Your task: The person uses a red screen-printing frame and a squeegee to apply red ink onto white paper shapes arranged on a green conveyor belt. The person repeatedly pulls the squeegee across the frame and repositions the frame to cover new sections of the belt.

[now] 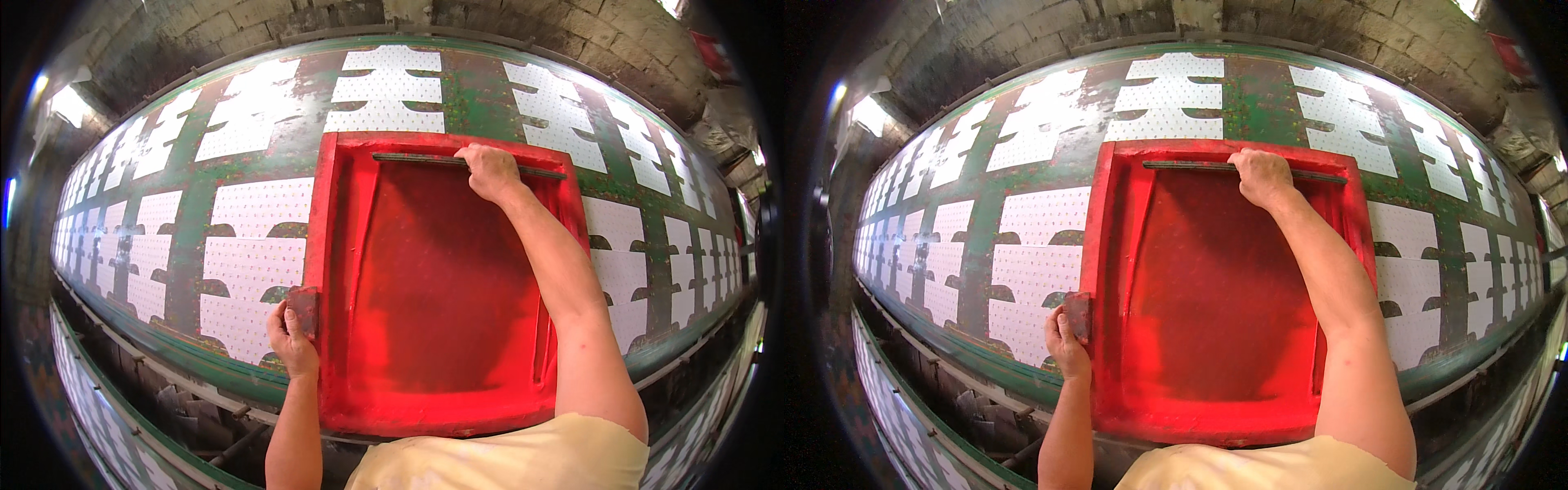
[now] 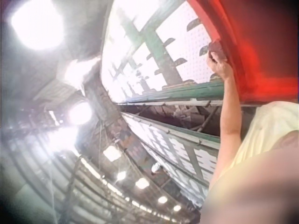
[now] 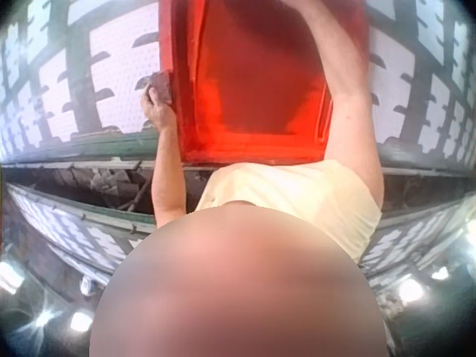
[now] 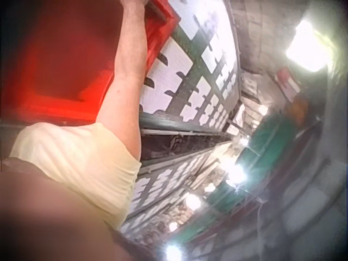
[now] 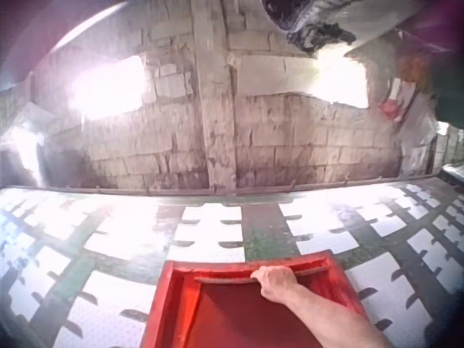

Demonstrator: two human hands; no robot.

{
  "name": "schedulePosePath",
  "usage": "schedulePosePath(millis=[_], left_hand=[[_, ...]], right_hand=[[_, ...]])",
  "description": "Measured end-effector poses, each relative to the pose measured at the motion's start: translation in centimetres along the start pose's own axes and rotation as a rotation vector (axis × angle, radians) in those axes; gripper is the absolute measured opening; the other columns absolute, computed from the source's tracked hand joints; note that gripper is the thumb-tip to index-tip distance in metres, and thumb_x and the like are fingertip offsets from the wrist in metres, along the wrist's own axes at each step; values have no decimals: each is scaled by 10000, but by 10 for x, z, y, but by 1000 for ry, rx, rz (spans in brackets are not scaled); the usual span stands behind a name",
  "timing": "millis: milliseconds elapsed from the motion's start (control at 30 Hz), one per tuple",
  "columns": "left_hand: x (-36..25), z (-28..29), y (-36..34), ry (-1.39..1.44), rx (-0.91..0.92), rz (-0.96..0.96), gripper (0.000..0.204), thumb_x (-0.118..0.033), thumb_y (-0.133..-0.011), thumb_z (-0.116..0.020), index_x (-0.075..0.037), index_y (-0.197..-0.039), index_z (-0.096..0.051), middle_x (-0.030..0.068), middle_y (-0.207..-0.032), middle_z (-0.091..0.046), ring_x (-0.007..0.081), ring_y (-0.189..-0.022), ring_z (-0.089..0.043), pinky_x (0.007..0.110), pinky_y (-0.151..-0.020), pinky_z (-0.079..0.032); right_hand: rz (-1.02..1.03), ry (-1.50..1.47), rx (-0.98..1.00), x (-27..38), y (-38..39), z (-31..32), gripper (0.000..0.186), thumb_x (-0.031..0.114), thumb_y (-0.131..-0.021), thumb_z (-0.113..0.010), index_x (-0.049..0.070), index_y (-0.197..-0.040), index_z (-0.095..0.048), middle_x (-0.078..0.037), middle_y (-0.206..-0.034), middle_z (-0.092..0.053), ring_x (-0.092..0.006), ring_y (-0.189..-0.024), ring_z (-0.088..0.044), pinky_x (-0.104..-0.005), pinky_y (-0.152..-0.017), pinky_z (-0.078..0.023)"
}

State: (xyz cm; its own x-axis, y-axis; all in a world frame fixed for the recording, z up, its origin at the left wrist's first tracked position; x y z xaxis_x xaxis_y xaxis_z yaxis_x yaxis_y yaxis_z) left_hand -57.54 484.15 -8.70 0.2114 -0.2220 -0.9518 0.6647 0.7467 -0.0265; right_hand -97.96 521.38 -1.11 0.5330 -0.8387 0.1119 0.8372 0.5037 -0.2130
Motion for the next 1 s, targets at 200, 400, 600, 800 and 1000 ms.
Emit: schedulePosePath(millis=[200,400,600,800,1000], left_hand=[[4,3,1,-56,3,-25,441,-352,-1198,-586,28,-1401,-676,111,-1304,-688,211,-1192,-646,373,-1057,-528],[7,4,5,-51,-19,126,421,-358,-1201,-584,5,-1390,-682,71,-1250,-686,177,-1120,-633,346,-1012,-526],[-11,-2,-1,-137,-11,-23,420,-396,-1184,-606,-17,-1334,-702,33,-1156,-692,131,-971,-623,281,-720,-534],[5,-3,-6,-86,31,49,404,-404,-1180,-603,-32,-1297,-712,24,-1127,-683,119,-918,-612,278,-627,-499],[8,-10,-11,-29,54,71,437,-434,-1181,-599,-25,-1278,-718,32,-1090,-684,120,-837,-608,279,-591,-487]], right_hand=[[26,-28,-87,-22,2,-2,449,-41,-889,-635,151,-1244,-834,-121,-1171,-804,-343,-1109,-782,-504,-963,-643],[19,-39,-12,-44,9,1,409,0,-882,-662,159,-1213,-842,-112,-1110,-797,-362,-1087,-776,-517,-940,-629],[123,16,150,-34,8,5,285,48,-854,-662,140,-1063,-833,-116,-1080,-816,-362,-1056,-797,-525,-898,-651],[62,60,312,-12,38,6,253,101,-834,-677,140,-1027,-836,-118,-1087,-840,-346,-1079,-805,-520,-930,-655],[-61,43,306,33,111,22,299,90,-813,-656,161,-1035,-842,-124,-1067,-834,-358,-1038,-808,-526,-894,-657]])
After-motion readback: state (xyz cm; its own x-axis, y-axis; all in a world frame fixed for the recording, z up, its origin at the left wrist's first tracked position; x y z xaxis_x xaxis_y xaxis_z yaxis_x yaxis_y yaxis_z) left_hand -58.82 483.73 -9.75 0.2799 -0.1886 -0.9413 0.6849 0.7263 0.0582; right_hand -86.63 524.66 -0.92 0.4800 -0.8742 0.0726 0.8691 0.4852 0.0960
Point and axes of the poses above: each hand's wrist, its own y-axis away from the middle knuckle, its own z-axis out of the back of the hand, x = y × z, the point moved 10 cm from there along -y, towards the middle knuckle
